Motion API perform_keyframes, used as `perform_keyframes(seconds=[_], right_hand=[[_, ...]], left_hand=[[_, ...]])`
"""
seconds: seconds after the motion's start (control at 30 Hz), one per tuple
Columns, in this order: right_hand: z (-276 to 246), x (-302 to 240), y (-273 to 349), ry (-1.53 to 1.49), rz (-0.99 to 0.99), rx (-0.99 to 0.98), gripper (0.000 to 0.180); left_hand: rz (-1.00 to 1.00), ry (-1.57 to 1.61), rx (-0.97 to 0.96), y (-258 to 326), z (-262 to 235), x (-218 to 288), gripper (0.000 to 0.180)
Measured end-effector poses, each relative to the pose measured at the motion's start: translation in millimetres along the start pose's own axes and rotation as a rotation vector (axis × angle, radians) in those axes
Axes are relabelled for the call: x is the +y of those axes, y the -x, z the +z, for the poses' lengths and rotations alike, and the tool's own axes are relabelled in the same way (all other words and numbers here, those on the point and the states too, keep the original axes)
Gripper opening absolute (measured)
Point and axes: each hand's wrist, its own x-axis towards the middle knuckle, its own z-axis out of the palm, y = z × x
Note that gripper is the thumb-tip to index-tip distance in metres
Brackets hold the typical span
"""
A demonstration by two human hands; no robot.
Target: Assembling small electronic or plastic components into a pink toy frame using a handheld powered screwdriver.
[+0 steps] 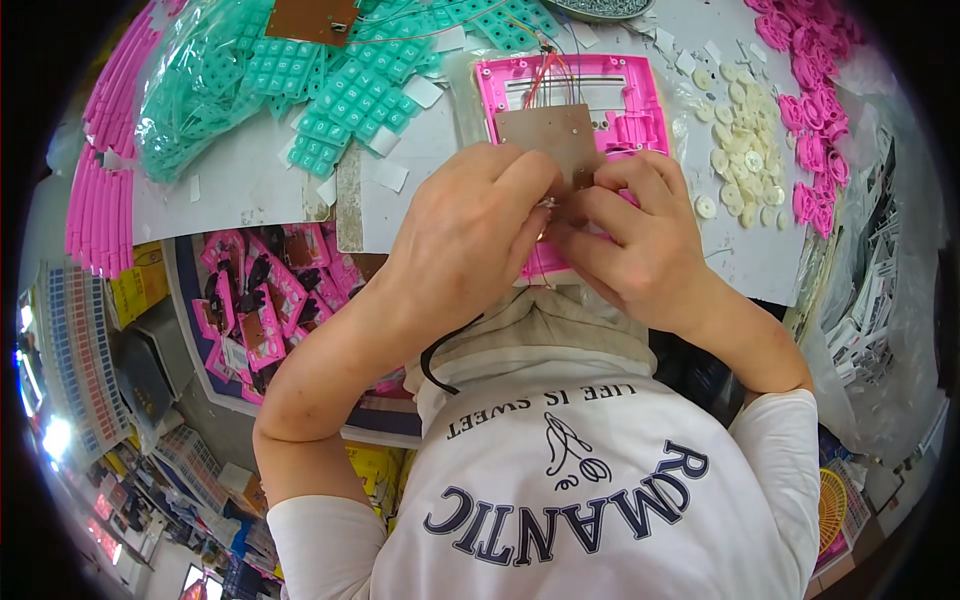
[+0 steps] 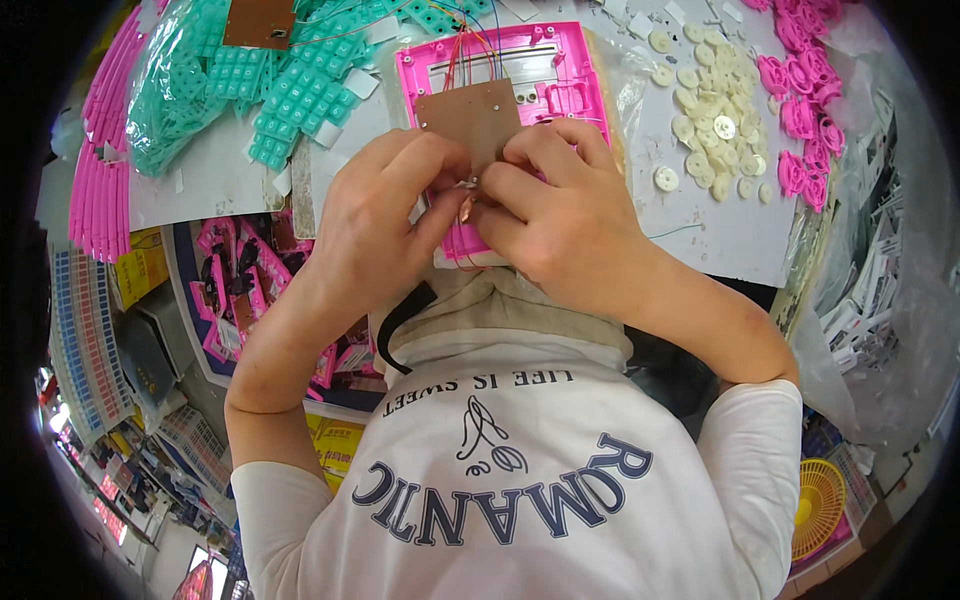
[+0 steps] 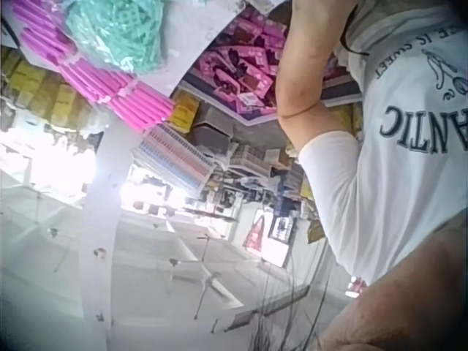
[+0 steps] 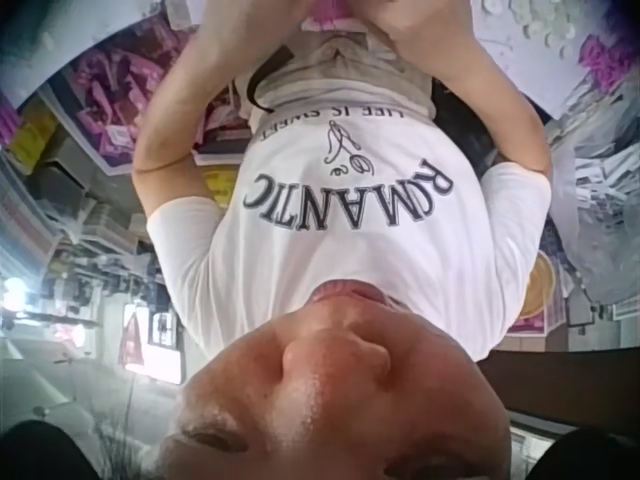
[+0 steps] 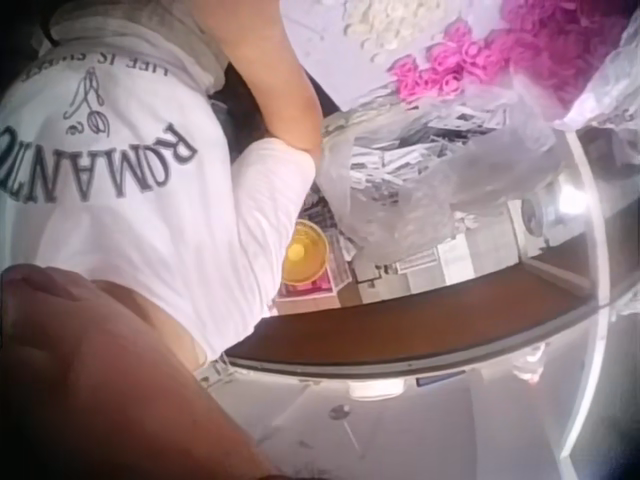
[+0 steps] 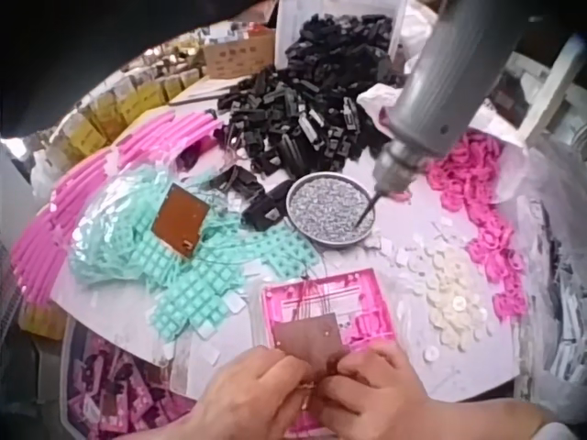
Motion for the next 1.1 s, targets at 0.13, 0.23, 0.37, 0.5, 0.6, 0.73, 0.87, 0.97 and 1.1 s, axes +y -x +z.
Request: perform_keyframes(seconds=[0.13, 0.23, 0.37, 0.5, 0.6, 0.73, 0.87, 0.97, 1.1], right_hand=[[-2.9, -0.9, -3.5, 0.0, -0.008, -0.044, 0.016], [-8.0, -2.6, -6.1, -0.012, -0.003, -0.132, 0.02], [-20.5, -6.7, -4.8, -0.013, 0.02, -0.28, 0.036], [-21.7, -6.6, 3.1, -0.056, 0.07, -0.306, 0.047], [-18.3, -5.9, 6.8, -0.116, 0.09, -0.228, 0.046], [-14.6, -7.5, 5.3, -0.14, 0.113, -0.144, 0.042], [-9.8, -8.7, 9.5, -0.119, 0.125, -0.141, 0.043], [-7.3, -9.6, 11.2, -0.047, 0.105, -0.167, 0.044], [-6.9, -15.4, 10.7, 0.009, 0.125, -0.244, 0.052]], left_hand=[[-0.022, 0.027, -0.012, 0.3, -0.4, -0.3, 0.02], [-0.022, 0.02, -0.004, 1.0, 1.6, -0.5, 0.021], [-0.407, 0.33, 0.098, -1.9, -0.1, 1.0, 0.027], [-0.319, 0.185, 0.785, 15.9, 4.3, -23.5, 0.028], [-0.307, 0.032, 0.24, 63.4, 9.0, 22.0, 0.037], [-0.459, 0.058, 0.174, 76.0, 41.7, 34.5, 0.043], [-0.671, 0.351, -0.035, 82.3, 34.4, 37.1, 0.023], [-0.764, 0.809, 0.032, 77.3, 6.9, 32.2, 0.016], [-0.819, 1.008, 0.039, 34.2, -31.8, 7.2, 0.016]])
